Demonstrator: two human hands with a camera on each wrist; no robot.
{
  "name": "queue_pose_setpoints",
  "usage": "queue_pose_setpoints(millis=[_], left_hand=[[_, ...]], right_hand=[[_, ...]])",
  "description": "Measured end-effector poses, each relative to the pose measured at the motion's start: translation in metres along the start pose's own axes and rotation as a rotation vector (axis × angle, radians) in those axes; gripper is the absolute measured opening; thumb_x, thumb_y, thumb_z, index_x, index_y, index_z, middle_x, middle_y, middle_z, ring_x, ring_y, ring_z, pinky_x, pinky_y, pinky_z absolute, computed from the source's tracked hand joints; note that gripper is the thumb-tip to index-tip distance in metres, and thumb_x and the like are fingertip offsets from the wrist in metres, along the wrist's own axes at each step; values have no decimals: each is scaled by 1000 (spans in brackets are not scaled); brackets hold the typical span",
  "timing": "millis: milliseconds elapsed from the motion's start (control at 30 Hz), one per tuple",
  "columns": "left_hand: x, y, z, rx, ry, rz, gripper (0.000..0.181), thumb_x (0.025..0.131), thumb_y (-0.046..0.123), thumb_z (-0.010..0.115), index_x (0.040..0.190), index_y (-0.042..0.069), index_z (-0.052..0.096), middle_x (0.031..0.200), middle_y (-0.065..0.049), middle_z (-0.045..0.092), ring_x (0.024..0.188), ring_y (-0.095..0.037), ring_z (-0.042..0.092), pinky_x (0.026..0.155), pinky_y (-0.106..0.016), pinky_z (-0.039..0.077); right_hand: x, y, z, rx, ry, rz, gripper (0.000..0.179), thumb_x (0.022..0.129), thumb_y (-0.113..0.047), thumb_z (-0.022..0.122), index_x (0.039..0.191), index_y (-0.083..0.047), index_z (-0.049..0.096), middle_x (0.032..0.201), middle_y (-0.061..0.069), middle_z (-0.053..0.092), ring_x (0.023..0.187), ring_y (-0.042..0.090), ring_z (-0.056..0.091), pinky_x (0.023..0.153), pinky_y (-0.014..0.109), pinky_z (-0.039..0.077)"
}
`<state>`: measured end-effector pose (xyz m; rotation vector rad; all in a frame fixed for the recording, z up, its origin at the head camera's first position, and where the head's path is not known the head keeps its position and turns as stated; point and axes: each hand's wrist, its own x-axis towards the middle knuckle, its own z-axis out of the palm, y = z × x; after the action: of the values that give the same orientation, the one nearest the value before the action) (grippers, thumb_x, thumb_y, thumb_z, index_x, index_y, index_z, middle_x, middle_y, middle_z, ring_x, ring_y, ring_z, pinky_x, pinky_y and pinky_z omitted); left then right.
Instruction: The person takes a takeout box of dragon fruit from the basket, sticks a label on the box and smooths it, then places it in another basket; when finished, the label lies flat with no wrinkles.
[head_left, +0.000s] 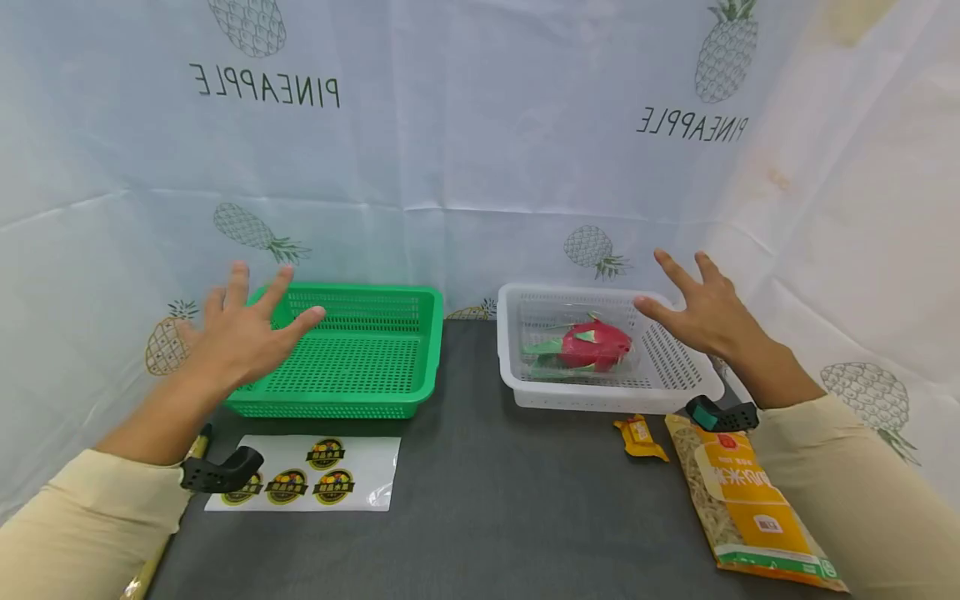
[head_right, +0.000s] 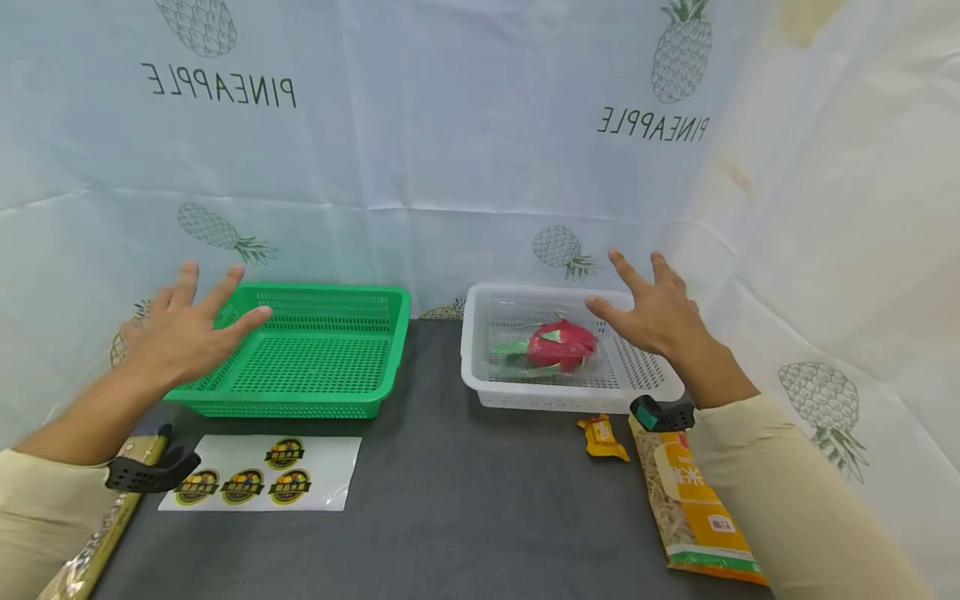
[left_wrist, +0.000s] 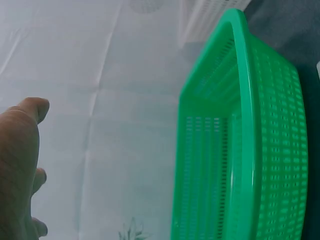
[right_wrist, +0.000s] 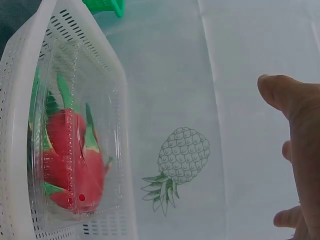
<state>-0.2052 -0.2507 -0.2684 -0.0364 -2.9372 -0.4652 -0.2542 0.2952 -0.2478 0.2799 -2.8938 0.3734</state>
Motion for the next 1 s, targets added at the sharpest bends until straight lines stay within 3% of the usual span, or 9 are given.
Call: queue_pose_setpoints(millis=[300, 1000], left_hand=[[2, 16, 12, -42, 18, 25, 84, 91, 74, 30, 156, 30, 0, 155, -22, -21, 134, -60, -3, 82, -85, -2], [4, 48, 32, -148, 58, 72, 85, 90, 73, 35, 157, 29, 7, 158, -16, -14, 138, -51, 3, 90, -80, 4]], right_hand=[[13, 2, 3, 23, -33, 0, 87, 91, -61, 48, 157, -24, 4, 154, 32, -6, 128, 67, 8, 87, 81, 18], [26, 16, 14, 121, -48, 1, 85, 93, -57, 49, 157, -25, 4, 153, 33, 0, 129, 65, 15, 90, 79, 17]])
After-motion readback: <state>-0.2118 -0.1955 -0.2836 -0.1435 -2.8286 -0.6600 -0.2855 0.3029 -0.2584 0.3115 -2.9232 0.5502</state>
